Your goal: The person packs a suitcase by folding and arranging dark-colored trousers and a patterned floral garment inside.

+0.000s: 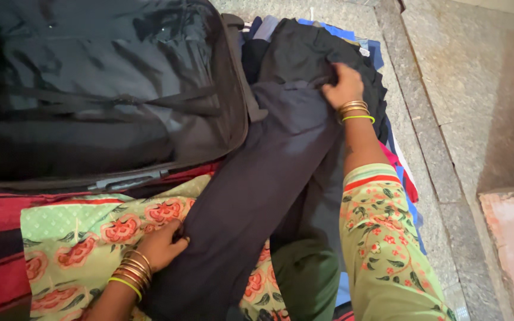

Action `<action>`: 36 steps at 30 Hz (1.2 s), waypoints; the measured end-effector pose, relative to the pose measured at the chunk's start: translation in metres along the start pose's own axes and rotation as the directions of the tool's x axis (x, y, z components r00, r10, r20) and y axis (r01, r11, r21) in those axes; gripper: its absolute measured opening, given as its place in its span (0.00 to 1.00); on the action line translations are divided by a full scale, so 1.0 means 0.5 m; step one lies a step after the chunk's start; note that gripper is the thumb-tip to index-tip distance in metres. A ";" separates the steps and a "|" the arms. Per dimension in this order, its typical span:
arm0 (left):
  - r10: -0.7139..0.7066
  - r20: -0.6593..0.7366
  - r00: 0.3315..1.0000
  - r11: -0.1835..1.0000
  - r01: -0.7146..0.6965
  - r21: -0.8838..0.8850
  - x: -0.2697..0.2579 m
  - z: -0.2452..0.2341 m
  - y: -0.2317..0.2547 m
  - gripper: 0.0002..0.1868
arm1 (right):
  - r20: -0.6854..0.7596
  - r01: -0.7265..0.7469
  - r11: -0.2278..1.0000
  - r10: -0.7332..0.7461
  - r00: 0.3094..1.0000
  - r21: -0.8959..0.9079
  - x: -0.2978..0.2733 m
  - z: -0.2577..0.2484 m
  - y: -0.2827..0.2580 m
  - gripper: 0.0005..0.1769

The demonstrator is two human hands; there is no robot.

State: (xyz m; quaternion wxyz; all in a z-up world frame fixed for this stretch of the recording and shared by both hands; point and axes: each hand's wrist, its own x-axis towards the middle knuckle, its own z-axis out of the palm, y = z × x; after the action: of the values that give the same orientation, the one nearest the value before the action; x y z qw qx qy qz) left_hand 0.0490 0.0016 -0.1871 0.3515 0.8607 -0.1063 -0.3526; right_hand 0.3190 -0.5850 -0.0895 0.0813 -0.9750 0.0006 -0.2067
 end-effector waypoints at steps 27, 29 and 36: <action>0.076 0.096 0.992 0.993 -0.085 0.087 -0.014 -0.068 0.066 0.19 | 0.435 -0.117 0.989 0.066 0.898 0.091 0.049 -0.048 -0.035 0.19; 0.097 0.062 0.993 0.993 -0.101 0.059 -0.022 -0.075 0.088 0.18 | 0.398 -0.046 0.997 0.016 0.917 0.064 0.063 -0.059 -0.035 0.20; 0.172 -0.180 0.968 0.984 -0.178 -0.017 -0.018 -0.068 0.148 0.24 | 0.157 -0.149 0.970 0.181 0.971 -0.192 0.125 -0.098 -0.054 0.17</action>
State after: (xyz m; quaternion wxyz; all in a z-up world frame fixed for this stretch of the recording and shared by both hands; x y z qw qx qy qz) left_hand 0.0703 -0.0305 -0.1150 0.4035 0.8701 -0.1442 -0.2436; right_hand 0.3556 -0.5685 -0.0156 0.0104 -0.9892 0.0934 -0.1126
